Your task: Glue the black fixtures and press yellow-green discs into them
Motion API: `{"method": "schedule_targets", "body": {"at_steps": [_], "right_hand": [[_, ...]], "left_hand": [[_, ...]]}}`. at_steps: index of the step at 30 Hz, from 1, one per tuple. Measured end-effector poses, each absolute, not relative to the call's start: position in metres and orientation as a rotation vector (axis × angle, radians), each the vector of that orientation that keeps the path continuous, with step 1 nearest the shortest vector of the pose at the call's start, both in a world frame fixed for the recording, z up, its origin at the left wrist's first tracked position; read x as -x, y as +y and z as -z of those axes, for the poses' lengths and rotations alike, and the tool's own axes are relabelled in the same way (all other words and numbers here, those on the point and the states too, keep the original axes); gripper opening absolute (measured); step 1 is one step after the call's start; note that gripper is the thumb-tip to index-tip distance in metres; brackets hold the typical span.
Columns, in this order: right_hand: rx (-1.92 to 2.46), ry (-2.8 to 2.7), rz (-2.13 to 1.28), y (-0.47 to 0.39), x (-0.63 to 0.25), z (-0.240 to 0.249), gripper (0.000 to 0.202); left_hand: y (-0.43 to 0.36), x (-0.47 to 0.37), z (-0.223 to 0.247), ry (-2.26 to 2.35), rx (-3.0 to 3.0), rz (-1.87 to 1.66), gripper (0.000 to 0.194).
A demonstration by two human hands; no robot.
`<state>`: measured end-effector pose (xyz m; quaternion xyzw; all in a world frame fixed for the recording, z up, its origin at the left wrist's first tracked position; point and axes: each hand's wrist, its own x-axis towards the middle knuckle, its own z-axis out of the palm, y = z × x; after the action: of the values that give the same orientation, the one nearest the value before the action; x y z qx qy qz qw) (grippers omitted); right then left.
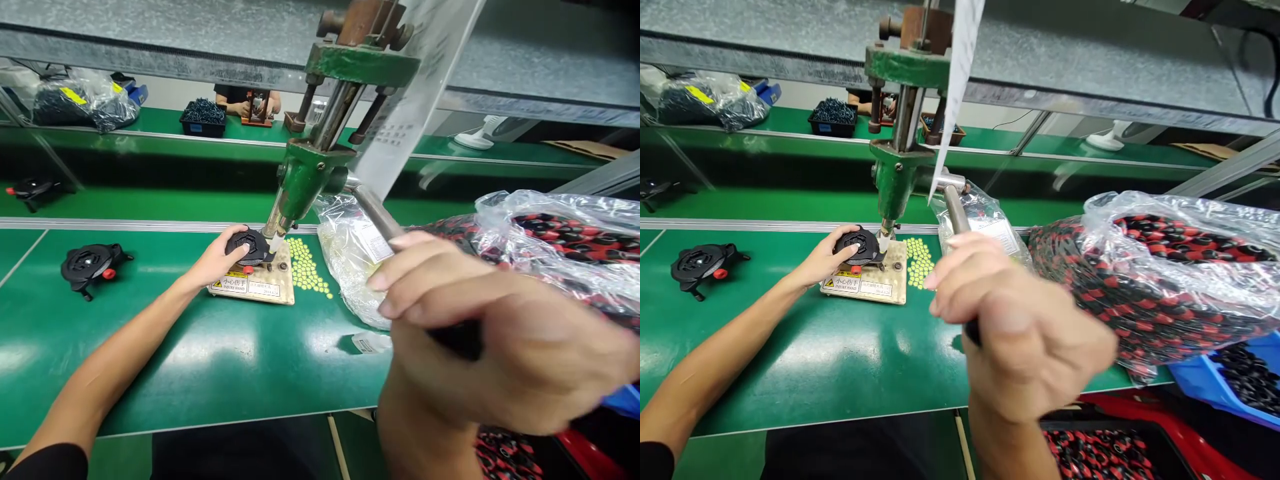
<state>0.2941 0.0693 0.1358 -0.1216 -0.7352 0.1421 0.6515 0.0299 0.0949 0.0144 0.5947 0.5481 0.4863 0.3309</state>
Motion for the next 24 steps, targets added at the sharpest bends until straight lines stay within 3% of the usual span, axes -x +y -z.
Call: {"method": "schedule_targets", "body": {"at_steps": [6, 14, 24], "right_hand": [[0.38, -1.725, -0.116, 0.08, -0.291, -0.05, 0.029], [0.451, -1.556, -0.249, 0.062, -0.286, -0.096, 0.035], [0.418, -1.642, -0.163, 0.07, -0.286, -0.06, 0.027]], "left_hand": [[0.093, -0.031, -0.016, 1.427, -1.53, -1.257, 0.05], [0.094, -0.03, -0.016, 1.407, -1.479, -1.252, 0.053], [0.091, -0.032, -0.025, 1.575, -1.482, -1.246, 0.059]]}}
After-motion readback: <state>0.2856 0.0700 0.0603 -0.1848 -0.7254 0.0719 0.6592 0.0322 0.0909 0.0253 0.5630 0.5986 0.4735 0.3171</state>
